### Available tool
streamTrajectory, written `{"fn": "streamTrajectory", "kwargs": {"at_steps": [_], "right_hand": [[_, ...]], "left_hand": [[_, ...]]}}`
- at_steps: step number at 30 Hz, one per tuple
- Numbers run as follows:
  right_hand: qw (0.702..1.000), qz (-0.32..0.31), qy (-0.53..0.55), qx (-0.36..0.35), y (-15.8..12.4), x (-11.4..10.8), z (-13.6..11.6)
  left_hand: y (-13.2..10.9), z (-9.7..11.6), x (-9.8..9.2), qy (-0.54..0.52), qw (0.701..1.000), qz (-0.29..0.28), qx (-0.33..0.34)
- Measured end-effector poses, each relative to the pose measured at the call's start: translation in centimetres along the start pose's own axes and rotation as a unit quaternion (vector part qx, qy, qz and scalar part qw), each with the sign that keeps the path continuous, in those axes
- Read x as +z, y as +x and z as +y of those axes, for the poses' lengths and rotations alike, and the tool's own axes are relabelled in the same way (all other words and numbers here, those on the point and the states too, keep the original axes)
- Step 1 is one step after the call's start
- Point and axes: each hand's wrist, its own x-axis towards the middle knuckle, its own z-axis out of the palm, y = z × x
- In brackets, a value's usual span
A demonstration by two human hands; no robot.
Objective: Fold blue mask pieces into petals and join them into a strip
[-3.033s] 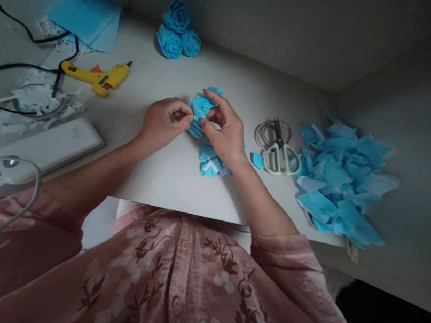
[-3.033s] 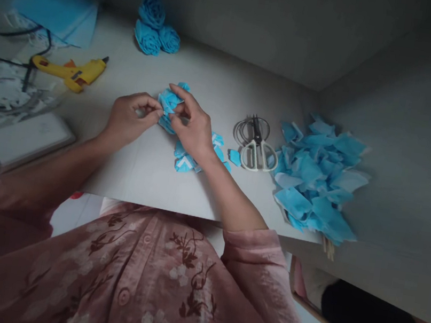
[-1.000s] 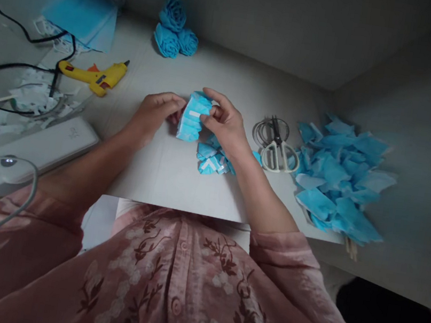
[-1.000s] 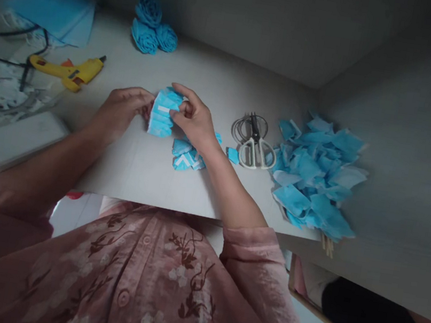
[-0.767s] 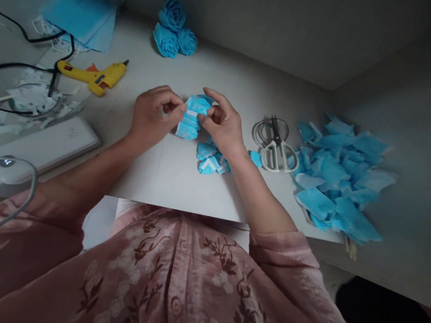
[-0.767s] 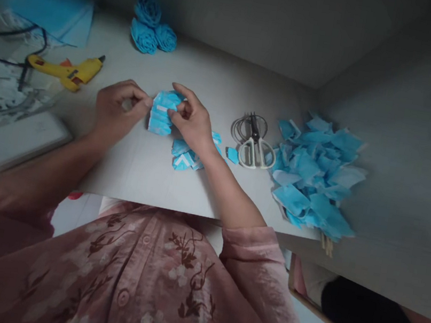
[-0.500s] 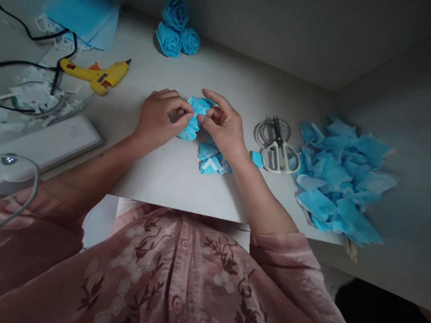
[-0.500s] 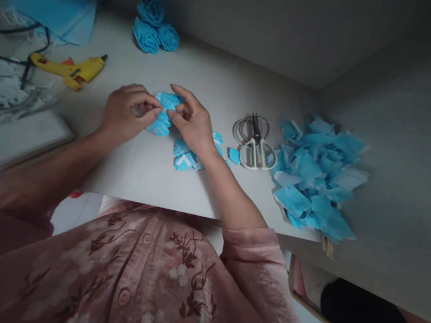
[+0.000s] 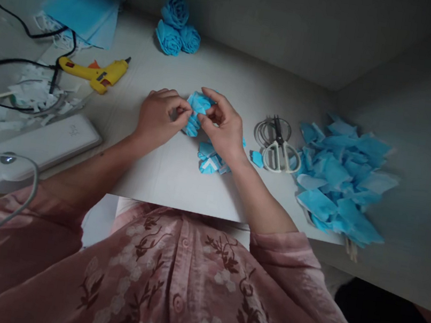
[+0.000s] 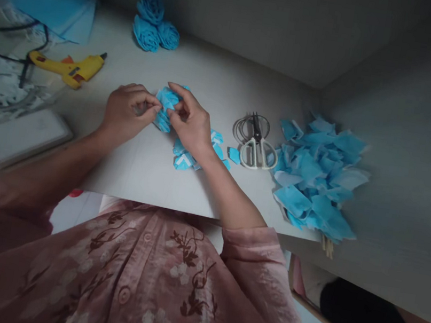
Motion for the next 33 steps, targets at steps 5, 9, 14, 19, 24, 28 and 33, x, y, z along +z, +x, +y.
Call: {"fn": "streamTrajectory", "kwargs": {"at_steps": [5,9,14,19,24,28,33], "right_hand": [[1.0,-0.004,-0.011,-0.009,0.1,-0.1,0.4],[1.0,-0.008,0.005,-0.014,0.2,0.0,0.7],[1.0,-0.025,0.01,-0.008,0.3,0.3,1.0],[1.0,-0.017,0.016,-0.001,0.4,0.3,1.3],[1.0,-0.008,0.007,-0.006,0.2,0.2,1.0],[1.0,-0.002,-0.002,-0.007,-0.1,0.4,0.4],[1.0,-0.011,-0.002,-0.001,-0.3,0.5,-0.5]], "left_hand": [[0.1,0.1,0.0,-0.006,1.0,-0.017,-0.004],[0.1,-0.2,0.0,-0.032,0.999,-0.02,-0.021],[0.0,-0.1,0.0,-0.045,0.999,-0.012,-0.024],[-0.1,0.0,0.2,-0.036,0.999,-0.007,-0.012],[-0.1,-0.1,0.3,-0.023,1.0,-0.011,-0.002],[-0.1,0.1,0.2,-0.003,1.0,-0.012,0.0],[-0.1,0.4,0.2,0.028,0.999,-0.034,0.001]]}}
